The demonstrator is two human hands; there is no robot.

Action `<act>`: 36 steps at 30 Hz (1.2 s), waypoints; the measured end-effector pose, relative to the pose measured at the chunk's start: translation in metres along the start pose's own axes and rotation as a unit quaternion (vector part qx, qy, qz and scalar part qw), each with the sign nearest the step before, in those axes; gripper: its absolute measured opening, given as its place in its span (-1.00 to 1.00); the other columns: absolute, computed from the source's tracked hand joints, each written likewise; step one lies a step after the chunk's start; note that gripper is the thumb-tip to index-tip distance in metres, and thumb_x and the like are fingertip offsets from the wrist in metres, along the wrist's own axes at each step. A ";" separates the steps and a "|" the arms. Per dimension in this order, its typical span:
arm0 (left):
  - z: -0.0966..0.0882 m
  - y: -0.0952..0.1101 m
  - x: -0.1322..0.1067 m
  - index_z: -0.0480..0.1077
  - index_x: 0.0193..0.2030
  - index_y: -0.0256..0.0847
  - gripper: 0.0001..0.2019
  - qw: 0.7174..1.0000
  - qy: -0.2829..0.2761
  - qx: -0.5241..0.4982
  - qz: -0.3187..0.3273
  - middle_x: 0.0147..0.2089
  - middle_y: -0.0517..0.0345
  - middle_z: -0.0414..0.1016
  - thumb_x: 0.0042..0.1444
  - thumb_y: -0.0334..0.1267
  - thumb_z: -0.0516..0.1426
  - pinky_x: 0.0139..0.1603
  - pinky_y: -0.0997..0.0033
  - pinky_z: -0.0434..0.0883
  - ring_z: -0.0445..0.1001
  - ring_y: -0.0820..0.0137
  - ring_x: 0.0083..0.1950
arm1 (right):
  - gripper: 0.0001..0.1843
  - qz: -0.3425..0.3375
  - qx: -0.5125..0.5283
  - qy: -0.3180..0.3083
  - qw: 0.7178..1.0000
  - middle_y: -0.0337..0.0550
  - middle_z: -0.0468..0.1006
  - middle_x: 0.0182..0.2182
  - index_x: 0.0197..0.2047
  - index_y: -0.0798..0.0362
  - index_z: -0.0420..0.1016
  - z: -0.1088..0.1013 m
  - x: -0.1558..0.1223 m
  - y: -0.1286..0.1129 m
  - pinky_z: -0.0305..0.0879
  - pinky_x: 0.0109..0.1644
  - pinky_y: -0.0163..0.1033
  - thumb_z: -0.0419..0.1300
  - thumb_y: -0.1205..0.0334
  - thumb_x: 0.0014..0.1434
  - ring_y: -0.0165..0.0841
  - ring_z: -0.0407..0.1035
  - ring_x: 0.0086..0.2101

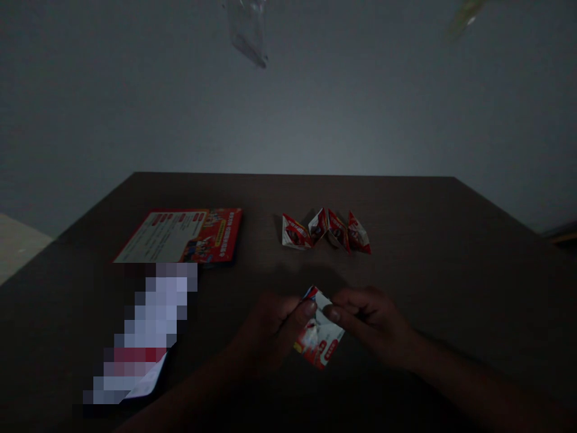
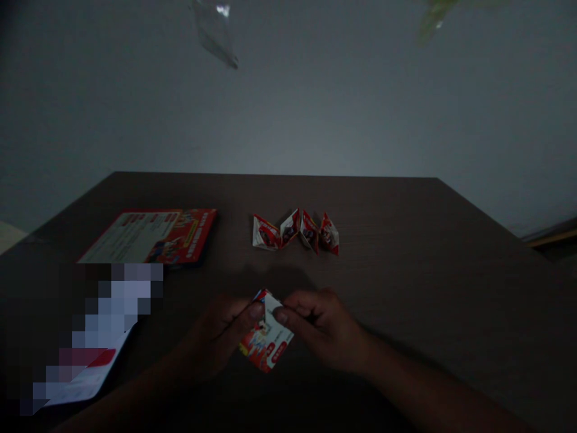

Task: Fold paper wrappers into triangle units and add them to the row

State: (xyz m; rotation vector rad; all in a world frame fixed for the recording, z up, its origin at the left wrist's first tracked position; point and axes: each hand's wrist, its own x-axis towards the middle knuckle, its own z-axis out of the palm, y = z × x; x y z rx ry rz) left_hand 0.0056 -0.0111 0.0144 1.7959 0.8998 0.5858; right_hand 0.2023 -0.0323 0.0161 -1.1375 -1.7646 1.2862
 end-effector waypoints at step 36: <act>0.001 -0.002 0.002 0.25 -0.51 -0.28 -0.62 0.996 -0.083 0.008 0.038 -0.57 0.31 0.13 0.26 -0.12 -0.08 -0.54 0.57 0.05 0.13 0.56 -0.54 | -0.62 -0.050 -0.015 -0.116 0.992 -0.33 0.18 -0.66 -0.61 0.15 0.26 -0.004 0.000 0.010 -0.01 -0.54 -0.42 0.11 0.21 0.21 -0.56 0.07 -0.61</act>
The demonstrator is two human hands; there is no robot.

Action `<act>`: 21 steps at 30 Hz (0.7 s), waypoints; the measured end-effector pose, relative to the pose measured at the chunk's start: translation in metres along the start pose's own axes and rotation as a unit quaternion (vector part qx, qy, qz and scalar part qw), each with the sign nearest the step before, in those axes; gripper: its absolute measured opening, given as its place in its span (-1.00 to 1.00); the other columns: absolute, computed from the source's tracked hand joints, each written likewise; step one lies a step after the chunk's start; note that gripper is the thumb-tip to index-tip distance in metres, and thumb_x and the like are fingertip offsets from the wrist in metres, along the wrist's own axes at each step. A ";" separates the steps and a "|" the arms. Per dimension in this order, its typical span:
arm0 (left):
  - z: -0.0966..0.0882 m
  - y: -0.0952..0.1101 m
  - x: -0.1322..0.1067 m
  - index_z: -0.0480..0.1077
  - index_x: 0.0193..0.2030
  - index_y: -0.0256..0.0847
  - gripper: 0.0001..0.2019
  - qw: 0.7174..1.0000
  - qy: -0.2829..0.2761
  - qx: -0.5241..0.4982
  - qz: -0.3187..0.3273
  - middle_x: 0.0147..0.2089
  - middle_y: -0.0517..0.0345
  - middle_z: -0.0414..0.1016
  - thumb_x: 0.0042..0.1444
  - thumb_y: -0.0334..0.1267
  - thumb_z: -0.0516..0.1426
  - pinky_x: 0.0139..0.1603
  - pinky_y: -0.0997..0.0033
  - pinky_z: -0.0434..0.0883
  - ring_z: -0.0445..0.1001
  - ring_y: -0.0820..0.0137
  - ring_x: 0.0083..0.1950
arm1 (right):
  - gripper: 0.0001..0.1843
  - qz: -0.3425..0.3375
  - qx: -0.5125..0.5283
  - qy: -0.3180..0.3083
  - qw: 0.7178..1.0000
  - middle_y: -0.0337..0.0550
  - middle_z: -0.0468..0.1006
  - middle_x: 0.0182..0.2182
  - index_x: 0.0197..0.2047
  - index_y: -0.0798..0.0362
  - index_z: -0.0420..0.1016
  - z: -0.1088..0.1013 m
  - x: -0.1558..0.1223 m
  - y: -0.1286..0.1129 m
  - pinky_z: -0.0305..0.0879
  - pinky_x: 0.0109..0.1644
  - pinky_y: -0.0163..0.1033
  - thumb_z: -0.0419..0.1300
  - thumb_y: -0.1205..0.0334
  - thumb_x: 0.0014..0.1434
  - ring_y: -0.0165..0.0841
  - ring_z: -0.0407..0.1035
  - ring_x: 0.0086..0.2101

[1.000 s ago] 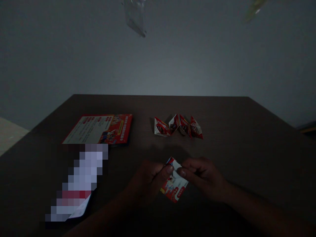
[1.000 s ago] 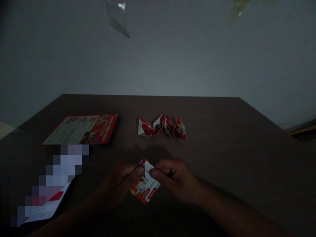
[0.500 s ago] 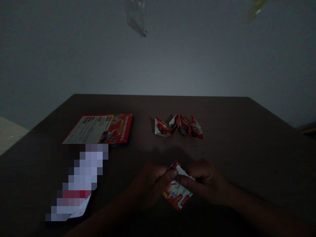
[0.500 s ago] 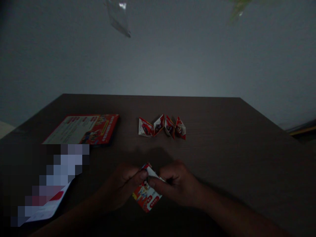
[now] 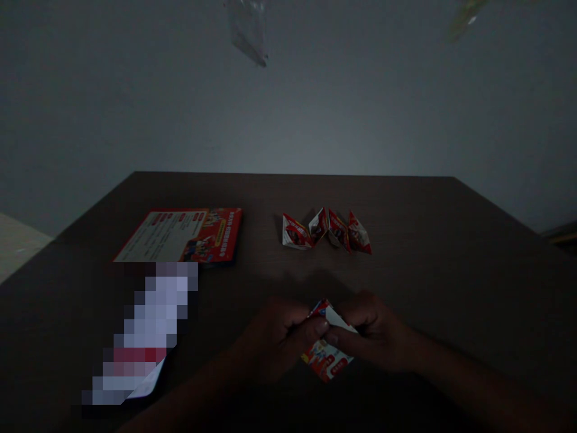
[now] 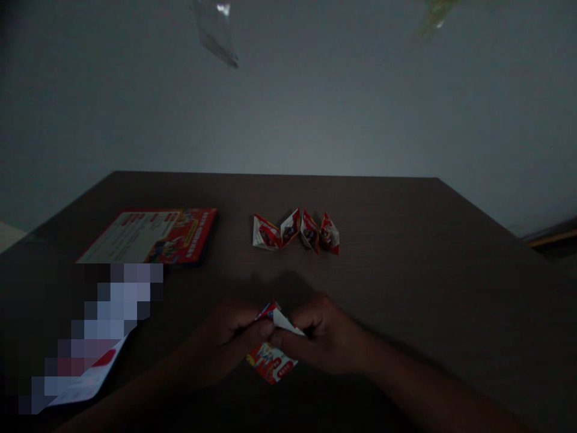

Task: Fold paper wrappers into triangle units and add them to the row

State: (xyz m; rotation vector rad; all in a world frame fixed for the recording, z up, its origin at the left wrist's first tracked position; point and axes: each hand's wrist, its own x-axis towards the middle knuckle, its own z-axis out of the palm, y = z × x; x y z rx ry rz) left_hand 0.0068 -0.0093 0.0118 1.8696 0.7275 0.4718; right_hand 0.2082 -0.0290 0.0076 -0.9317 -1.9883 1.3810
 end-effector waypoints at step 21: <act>0.002 0.005 0.003 0.15 -0.57 -0.24 -0.64 0.999 0.025 0.044 0.004 -0.62 0.34 0.07 0.25 -0.19 -0.10 -0.57 0.57 0.01 0.10 0.58 -0.60 | -0.57 -0.006 0.042 0.024 0.999 -0.36 0.10 -0.69 -0.67 0.10 0.15 0.005 0.000 0.003 -0.04 -0.60 -0.42 0.10 0.18 0.18 -0.57 0.00 -0.65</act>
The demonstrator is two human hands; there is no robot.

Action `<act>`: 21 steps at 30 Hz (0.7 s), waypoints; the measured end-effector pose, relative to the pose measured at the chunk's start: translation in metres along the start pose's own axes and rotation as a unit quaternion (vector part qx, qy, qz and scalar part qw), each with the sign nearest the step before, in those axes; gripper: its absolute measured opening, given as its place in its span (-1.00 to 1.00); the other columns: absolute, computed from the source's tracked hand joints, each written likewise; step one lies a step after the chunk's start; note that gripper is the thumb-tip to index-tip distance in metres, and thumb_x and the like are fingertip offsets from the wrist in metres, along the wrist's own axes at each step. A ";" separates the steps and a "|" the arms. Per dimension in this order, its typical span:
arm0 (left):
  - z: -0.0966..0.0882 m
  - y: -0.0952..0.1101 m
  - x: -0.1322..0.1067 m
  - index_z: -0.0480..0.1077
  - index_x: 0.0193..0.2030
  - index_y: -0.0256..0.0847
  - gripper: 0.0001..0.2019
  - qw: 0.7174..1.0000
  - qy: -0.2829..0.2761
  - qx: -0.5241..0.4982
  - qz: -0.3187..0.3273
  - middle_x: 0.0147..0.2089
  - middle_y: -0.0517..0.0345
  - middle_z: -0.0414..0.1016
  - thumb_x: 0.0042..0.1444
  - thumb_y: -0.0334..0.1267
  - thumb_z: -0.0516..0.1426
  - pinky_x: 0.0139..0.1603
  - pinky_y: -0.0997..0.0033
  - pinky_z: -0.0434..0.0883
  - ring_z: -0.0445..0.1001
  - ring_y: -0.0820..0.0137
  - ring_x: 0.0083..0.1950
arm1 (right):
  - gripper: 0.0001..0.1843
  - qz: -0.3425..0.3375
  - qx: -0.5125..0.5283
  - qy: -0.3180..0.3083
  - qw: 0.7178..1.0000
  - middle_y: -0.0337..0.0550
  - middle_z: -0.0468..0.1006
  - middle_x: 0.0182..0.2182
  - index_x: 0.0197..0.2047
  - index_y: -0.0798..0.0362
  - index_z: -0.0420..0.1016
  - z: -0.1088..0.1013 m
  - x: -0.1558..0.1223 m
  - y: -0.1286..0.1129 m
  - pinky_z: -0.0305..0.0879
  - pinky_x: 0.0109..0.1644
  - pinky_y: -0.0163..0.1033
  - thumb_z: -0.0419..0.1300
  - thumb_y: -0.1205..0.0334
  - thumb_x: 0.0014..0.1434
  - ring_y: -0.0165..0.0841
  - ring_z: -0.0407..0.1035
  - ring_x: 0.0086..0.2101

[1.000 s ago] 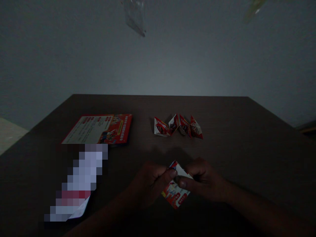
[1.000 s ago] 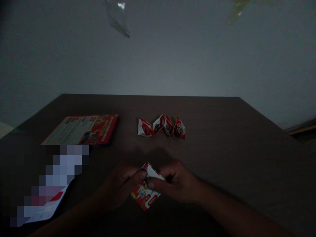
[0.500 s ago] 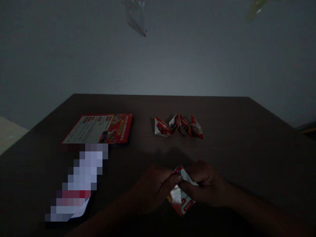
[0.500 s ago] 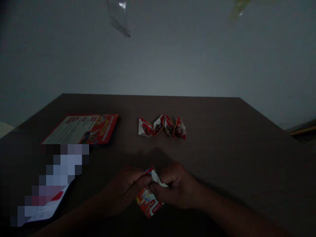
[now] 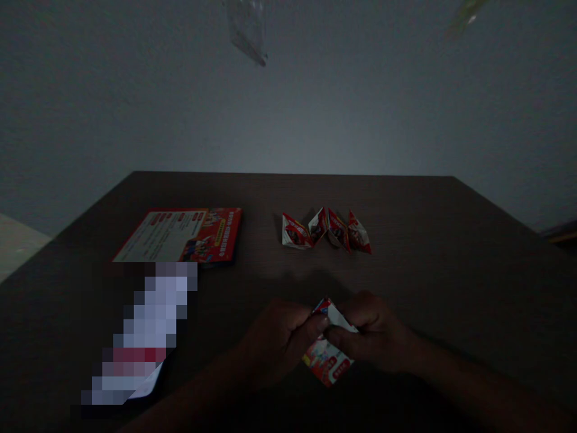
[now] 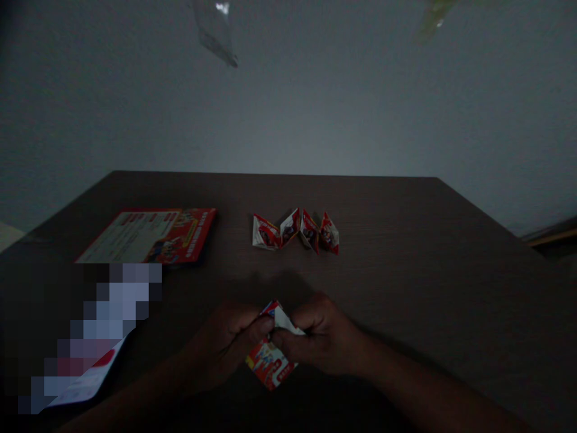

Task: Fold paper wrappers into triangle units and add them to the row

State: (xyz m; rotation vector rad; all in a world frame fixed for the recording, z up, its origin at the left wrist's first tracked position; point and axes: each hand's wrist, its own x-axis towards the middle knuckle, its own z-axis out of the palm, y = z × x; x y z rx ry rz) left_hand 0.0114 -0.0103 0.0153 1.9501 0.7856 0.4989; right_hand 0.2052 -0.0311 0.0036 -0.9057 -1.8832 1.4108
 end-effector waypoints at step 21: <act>-0.002 -0.004 -0.007 0.35 -0.39 -0.27 -0.77 0.992 0.085 -0.063 -0.076 -0.51 0.27 0.31 0.15 -0.14 0.07 -0.50 0.56 0.18 0.24 0.50 -0.48 | -0.59 0.064 0.050 0.090 0.993 -0.32 0.31 -0.66 -0.47 0.17 0.41 0.003 0.003 -0.002 0.04 -0.61 -0.45 0.05 0.02 0.25 -0.56 0.13 -0.65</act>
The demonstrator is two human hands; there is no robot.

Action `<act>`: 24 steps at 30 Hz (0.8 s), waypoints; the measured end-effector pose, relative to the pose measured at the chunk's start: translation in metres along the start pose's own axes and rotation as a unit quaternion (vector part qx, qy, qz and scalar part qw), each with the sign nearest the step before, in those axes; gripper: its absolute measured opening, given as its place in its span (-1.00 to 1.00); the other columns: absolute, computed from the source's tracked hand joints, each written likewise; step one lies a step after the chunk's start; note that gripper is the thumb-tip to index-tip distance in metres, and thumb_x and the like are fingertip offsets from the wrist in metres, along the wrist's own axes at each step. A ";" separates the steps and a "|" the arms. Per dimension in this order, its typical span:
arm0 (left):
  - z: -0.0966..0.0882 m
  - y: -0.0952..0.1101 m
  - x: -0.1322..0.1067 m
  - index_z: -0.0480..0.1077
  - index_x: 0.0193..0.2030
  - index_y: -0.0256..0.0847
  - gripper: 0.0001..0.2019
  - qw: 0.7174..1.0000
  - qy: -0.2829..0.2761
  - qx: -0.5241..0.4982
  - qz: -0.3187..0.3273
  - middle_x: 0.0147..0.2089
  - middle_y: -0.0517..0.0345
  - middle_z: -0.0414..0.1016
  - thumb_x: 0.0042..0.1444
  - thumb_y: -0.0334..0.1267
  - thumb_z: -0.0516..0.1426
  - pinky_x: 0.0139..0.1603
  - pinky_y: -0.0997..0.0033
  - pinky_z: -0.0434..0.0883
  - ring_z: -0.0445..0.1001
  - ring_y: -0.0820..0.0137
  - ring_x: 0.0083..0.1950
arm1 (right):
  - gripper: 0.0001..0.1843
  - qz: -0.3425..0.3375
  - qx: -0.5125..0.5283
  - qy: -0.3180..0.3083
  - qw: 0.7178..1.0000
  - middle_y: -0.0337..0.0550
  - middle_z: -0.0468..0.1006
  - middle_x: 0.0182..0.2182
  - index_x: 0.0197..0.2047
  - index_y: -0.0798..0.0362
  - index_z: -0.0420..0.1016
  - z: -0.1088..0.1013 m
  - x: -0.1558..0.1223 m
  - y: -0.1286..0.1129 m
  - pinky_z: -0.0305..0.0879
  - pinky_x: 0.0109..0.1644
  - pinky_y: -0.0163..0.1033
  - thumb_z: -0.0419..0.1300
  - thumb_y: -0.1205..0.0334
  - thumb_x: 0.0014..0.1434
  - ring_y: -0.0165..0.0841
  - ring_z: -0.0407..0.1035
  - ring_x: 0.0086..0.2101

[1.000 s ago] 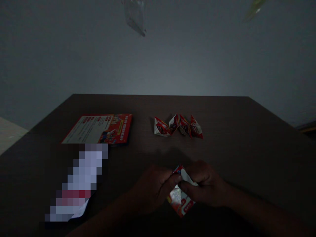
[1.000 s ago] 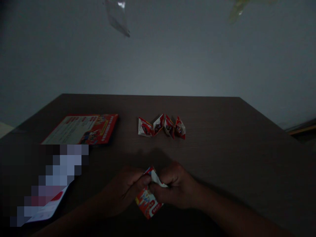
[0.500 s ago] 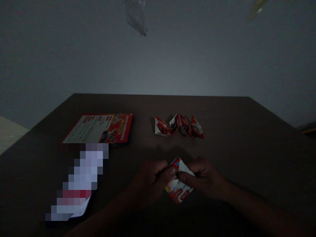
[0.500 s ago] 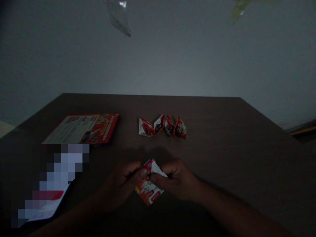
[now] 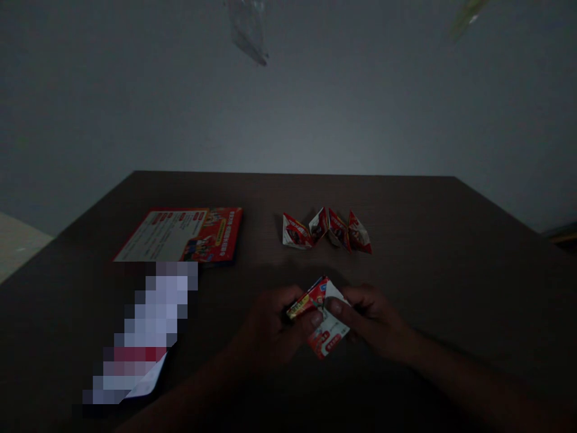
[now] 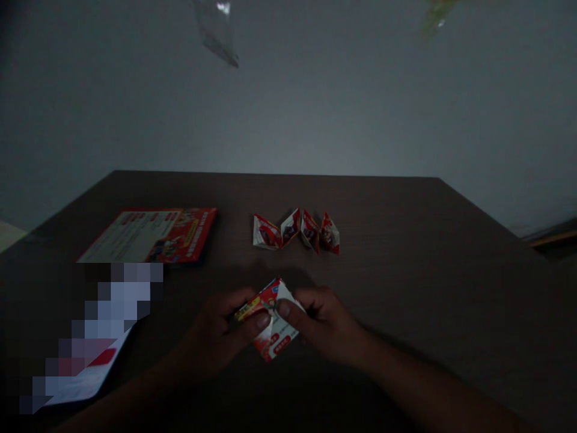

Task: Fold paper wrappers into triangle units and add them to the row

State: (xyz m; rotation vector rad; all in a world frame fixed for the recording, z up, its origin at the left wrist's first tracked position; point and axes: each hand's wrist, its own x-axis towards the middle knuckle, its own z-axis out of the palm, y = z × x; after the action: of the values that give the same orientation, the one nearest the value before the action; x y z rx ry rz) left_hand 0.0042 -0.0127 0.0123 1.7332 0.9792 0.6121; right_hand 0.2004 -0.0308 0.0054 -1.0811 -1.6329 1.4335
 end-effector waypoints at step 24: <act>0.001 -0.001 0.002 0.45 -0.26 -0.25 -0.84 0.996 0.081 0.047 0.006 -0.35 0.17 0.49 0.10 -0.22 0.11 -0.41 0.52 0.30 0.43 0.41 -0.35 | -0.90 -0.098 -0.058 0.035 0.993 -0.18 0.44 -0.40 -0.30 0.08 0.53 -0.002 0.003 -0.002 0.27 -0.27 -0.27 0.19 0.26 0.16 -0.38 0.33 -0.35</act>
State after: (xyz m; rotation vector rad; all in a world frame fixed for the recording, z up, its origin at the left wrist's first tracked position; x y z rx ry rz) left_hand 0.0056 -0.0117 0.0113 1.7944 1.1272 0.7323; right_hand 0.2002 -0.0274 0.0077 -0.9919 -1.7377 1.1751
